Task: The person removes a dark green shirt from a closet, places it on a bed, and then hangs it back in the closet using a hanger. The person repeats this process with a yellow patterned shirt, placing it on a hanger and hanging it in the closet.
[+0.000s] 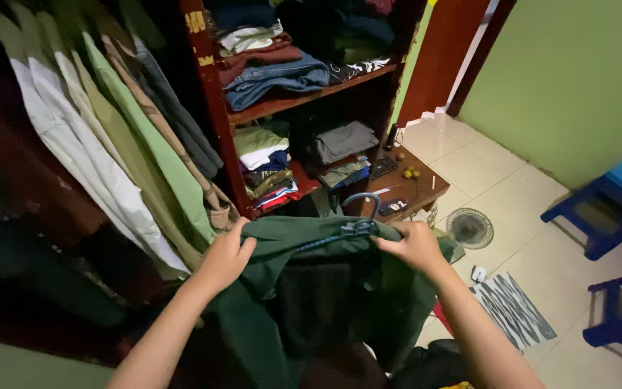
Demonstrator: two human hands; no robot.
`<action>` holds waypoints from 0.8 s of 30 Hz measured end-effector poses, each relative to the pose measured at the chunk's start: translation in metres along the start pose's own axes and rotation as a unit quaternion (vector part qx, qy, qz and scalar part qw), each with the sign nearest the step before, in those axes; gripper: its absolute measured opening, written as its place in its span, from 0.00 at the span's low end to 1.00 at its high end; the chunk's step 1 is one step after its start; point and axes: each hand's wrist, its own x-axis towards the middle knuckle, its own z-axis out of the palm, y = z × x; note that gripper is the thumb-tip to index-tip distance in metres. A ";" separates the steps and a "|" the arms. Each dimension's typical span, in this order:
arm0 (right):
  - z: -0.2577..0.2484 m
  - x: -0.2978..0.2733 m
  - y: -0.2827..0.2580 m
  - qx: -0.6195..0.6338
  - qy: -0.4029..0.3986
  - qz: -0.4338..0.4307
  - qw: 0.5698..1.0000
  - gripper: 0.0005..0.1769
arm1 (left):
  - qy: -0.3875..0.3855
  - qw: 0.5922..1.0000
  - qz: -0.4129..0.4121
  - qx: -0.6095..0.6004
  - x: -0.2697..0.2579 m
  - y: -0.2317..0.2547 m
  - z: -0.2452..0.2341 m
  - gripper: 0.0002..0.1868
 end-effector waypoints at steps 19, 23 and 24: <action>0.021 0.027 -0.030 -0.161 -0.031 -0.099 0.981 0.29 | -0.069 0.975 0.179 0.113 0.027 -0.020 -0.075 0.20; 0.021 0.026 -0.041 -0.103 -0.034 -0.106 0.988 0.26 | -0.073 0.982 0.151 0.088 0.032 -0.020 -0.082 0.19; 0.022 0.026 -0.045 -0.098 -0.042 -0.095 0.990 0.26 | -0.079 0.985 0.134 0.079 0.034 -0.019 -0.084 0.19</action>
